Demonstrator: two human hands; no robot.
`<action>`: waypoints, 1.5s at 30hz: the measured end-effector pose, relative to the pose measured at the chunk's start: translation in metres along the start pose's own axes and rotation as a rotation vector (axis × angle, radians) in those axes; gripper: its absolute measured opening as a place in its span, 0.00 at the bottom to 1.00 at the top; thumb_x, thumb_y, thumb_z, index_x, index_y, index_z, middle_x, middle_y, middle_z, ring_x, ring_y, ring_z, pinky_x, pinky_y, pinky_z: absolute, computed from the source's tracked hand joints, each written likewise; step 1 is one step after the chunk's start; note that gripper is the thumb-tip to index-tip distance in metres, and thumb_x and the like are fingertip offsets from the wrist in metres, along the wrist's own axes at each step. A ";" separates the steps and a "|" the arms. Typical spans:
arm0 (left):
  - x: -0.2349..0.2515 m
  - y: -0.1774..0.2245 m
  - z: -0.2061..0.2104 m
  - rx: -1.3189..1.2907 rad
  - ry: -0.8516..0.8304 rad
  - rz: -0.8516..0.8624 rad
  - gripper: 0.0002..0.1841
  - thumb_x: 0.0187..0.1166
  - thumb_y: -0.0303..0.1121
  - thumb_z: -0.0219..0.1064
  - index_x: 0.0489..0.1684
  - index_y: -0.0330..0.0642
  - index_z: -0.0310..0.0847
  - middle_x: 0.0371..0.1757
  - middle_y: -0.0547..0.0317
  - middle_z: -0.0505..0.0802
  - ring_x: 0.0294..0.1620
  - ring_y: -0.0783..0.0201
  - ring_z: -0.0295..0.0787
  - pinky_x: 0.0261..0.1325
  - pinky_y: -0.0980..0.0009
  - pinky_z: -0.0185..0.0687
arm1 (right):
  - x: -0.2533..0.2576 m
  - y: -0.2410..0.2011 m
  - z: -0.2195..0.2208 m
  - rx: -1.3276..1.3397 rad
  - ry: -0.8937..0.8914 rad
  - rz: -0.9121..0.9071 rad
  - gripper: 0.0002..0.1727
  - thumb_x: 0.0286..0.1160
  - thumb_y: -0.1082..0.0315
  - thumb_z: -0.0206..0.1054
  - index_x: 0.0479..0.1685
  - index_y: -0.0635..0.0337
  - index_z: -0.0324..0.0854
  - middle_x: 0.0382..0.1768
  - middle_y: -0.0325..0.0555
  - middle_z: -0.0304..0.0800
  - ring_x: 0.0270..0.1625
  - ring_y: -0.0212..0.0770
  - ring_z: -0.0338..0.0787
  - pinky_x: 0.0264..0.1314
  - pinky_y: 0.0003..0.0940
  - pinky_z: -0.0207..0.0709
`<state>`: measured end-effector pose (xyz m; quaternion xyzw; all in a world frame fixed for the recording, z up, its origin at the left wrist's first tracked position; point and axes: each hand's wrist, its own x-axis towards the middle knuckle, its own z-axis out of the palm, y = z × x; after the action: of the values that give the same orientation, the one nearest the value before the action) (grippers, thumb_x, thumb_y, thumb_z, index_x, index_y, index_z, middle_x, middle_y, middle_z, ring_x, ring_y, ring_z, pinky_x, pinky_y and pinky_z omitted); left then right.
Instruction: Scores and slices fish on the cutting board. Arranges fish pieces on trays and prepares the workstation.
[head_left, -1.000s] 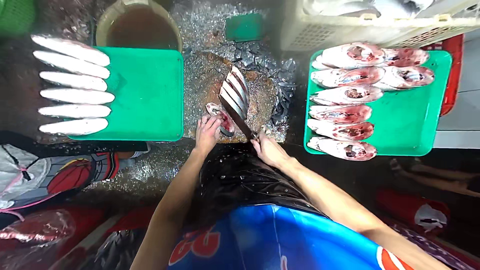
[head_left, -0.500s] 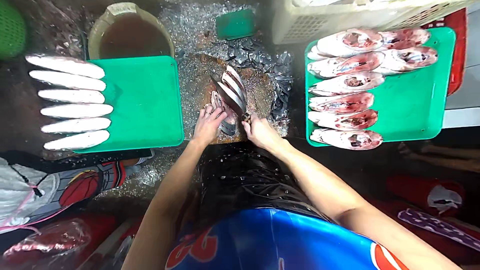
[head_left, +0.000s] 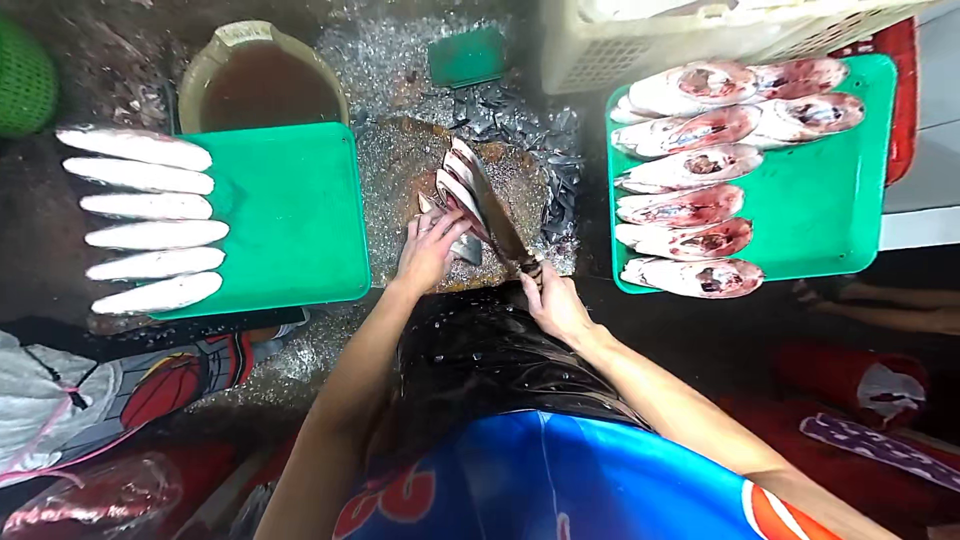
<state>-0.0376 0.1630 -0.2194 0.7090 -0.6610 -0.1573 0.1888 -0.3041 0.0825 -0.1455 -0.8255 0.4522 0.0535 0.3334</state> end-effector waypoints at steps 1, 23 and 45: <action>0.020 0.004 -0.008 0.022 -0.091 0.010 0.41 0.65 0.35 0.79 0.86 0.63 0.69 0.89 0.66 0.72 0.89 0.45 0.60 0.83 0.38 0.57 | 0.000 -0.003 -0.006 0.031 0.078 -0.011 0.23 0.91 0.51 0.52 0.58 0.64 0.77 0.25 0.48 0.86 0.29 0.48 0.90 0.36 0.51 0.86; 0.005 -0.015 0.004 0.134 -0.051 -0.009 0.36 0.64 0.32 0.73 0.80 0.66 0.75 0.84 0.66 0.78 0.91 0.48 0.59 0.85 0.37 0.51 | 0.039 0.020 -0.012 -0.134 -0.295 0.092 0.25 0.92 0.45 0.50 0.62 0.58 0.75 0.35 0.55 0.89 0.40 0.58 0.94 0.42 0.61 0.86; 0.056 -0.031 -0.024 0.144 -0.286 0.061 0.52 0.50 0.41 0.86 0.87 0.63 0.65 0.89 0.69 0.71 0.95 0.53 0.50 0.90 0.35 0.42 | 0.141 -0.041 -0.020 -0.183 -0.263 0.061 0.29 0.92 0.45 0.48 0.67 0.63 0.74 0.48 0.63 0.91 0.56 0.64 0.93 0.55 0.64 0.85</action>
<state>0.0056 0.1105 -0.2115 0.6708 -0.7118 -0.2030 0.0459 -0.1941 -0.0143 -0.1643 -0.8242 0.4229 0.2122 0.3111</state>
